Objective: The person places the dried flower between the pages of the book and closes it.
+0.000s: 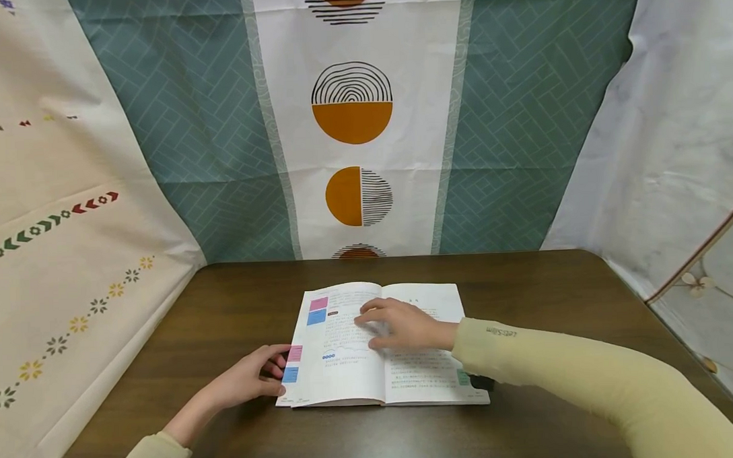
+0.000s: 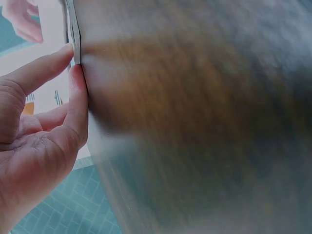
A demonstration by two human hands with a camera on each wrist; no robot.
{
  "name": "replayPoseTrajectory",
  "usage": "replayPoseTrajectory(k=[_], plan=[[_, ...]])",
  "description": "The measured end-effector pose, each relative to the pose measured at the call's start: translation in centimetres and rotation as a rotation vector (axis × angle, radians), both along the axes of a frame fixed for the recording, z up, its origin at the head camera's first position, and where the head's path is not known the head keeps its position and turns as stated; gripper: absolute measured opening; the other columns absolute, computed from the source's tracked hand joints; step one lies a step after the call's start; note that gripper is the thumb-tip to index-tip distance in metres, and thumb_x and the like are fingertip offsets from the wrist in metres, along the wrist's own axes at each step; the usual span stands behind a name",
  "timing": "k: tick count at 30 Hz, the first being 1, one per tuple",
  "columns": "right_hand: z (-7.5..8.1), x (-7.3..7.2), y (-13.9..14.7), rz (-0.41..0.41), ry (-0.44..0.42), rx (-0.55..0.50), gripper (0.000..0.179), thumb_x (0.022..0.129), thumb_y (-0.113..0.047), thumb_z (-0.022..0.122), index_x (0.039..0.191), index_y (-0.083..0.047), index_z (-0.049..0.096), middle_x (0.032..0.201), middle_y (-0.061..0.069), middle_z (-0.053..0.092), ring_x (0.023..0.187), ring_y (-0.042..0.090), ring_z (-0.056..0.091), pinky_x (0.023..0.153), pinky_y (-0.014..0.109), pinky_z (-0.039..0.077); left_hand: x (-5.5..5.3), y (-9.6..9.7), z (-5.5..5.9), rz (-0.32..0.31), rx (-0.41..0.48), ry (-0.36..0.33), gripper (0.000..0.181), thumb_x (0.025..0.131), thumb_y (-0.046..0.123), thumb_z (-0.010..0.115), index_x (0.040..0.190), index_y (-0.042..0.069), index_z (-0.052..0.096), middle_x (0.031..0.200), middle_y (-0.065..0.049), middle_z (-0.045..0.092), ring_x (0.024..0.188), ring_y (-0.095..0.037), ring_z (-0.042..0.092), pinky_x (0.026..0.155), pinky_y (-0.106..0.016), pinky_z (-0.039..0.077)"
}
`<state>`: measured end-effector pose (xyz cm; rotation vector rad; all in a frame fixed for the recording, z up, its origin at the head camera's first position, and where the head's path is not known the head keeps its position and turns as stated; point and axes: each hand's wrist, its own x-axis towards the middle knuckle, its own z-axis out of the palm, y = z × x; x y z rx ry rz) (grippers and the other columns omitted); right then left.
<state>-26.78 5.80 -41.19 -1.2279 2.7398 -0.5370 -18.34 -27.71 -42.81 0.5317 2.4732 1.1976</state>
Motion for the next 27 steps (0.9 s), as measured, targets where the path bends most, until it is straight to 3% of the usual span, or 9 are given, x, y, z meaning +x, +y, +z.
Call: replayPoseTrajectory(k=[10, 20, 27], plan=[[-0.3, -0.8, 0.0, 0.017, 0.032, 0.097, 0.047, 0.087, -0.04, 0.074, 0.13, -0.025, 0.066, 0.137, -0.001, 0.06, 0.123, 0.018, 0.058, 0.103, 0.042, 0.048, 0.0, 0.0, 0.1, 0.01, -0.001, -0.034, 0.076, 0.083, 0.009, 0.077, 0.143, -0.012, 0.035, 0.113, -0.016, 0.049, 0.103, -0.025, 0.05, 0.078, -0.023, 0.051], [0.7, -1.5, 0.4, 0.054, 0.022, 0.262, 0.06, 0.083, -0.053, 0.074, 0.137, -0.03, 0.059, 0.143, -0.002, 0.054, 0.132, 0.02, 0.051, 0.108, 0.046, 0.042, 0.0, 0.1, 0.1, 0.013, 0.004, -0.031, 0.076, 0.083, 0.009, 0.076, 0.143, -0.013, 0.035, 0.114, -0.016, 0.049, 0.102, -0.023, 0.05, 0.079, -0.024, 0.052], [0.6, -1.9, 0.4, 0.047, -0.001, 0.253, 0.071, 0.079, -0.055, 0.077, 0.141, -0.028, 0.056, 0.149, 0.003, 0.05, 0.138, 0.028, 0.046, 0.112, 0.047, 0.04, 0.0, 0.1, 0.0, 0.006, 0.01, -0.031, 0.077, 0.085, 0.01, 0.075, 0.144, -0.013, 0.033, 0.113, -0.016, 0.049, 0.1, -0.02, 0.051, 0.078, -0.024, 0.052]])
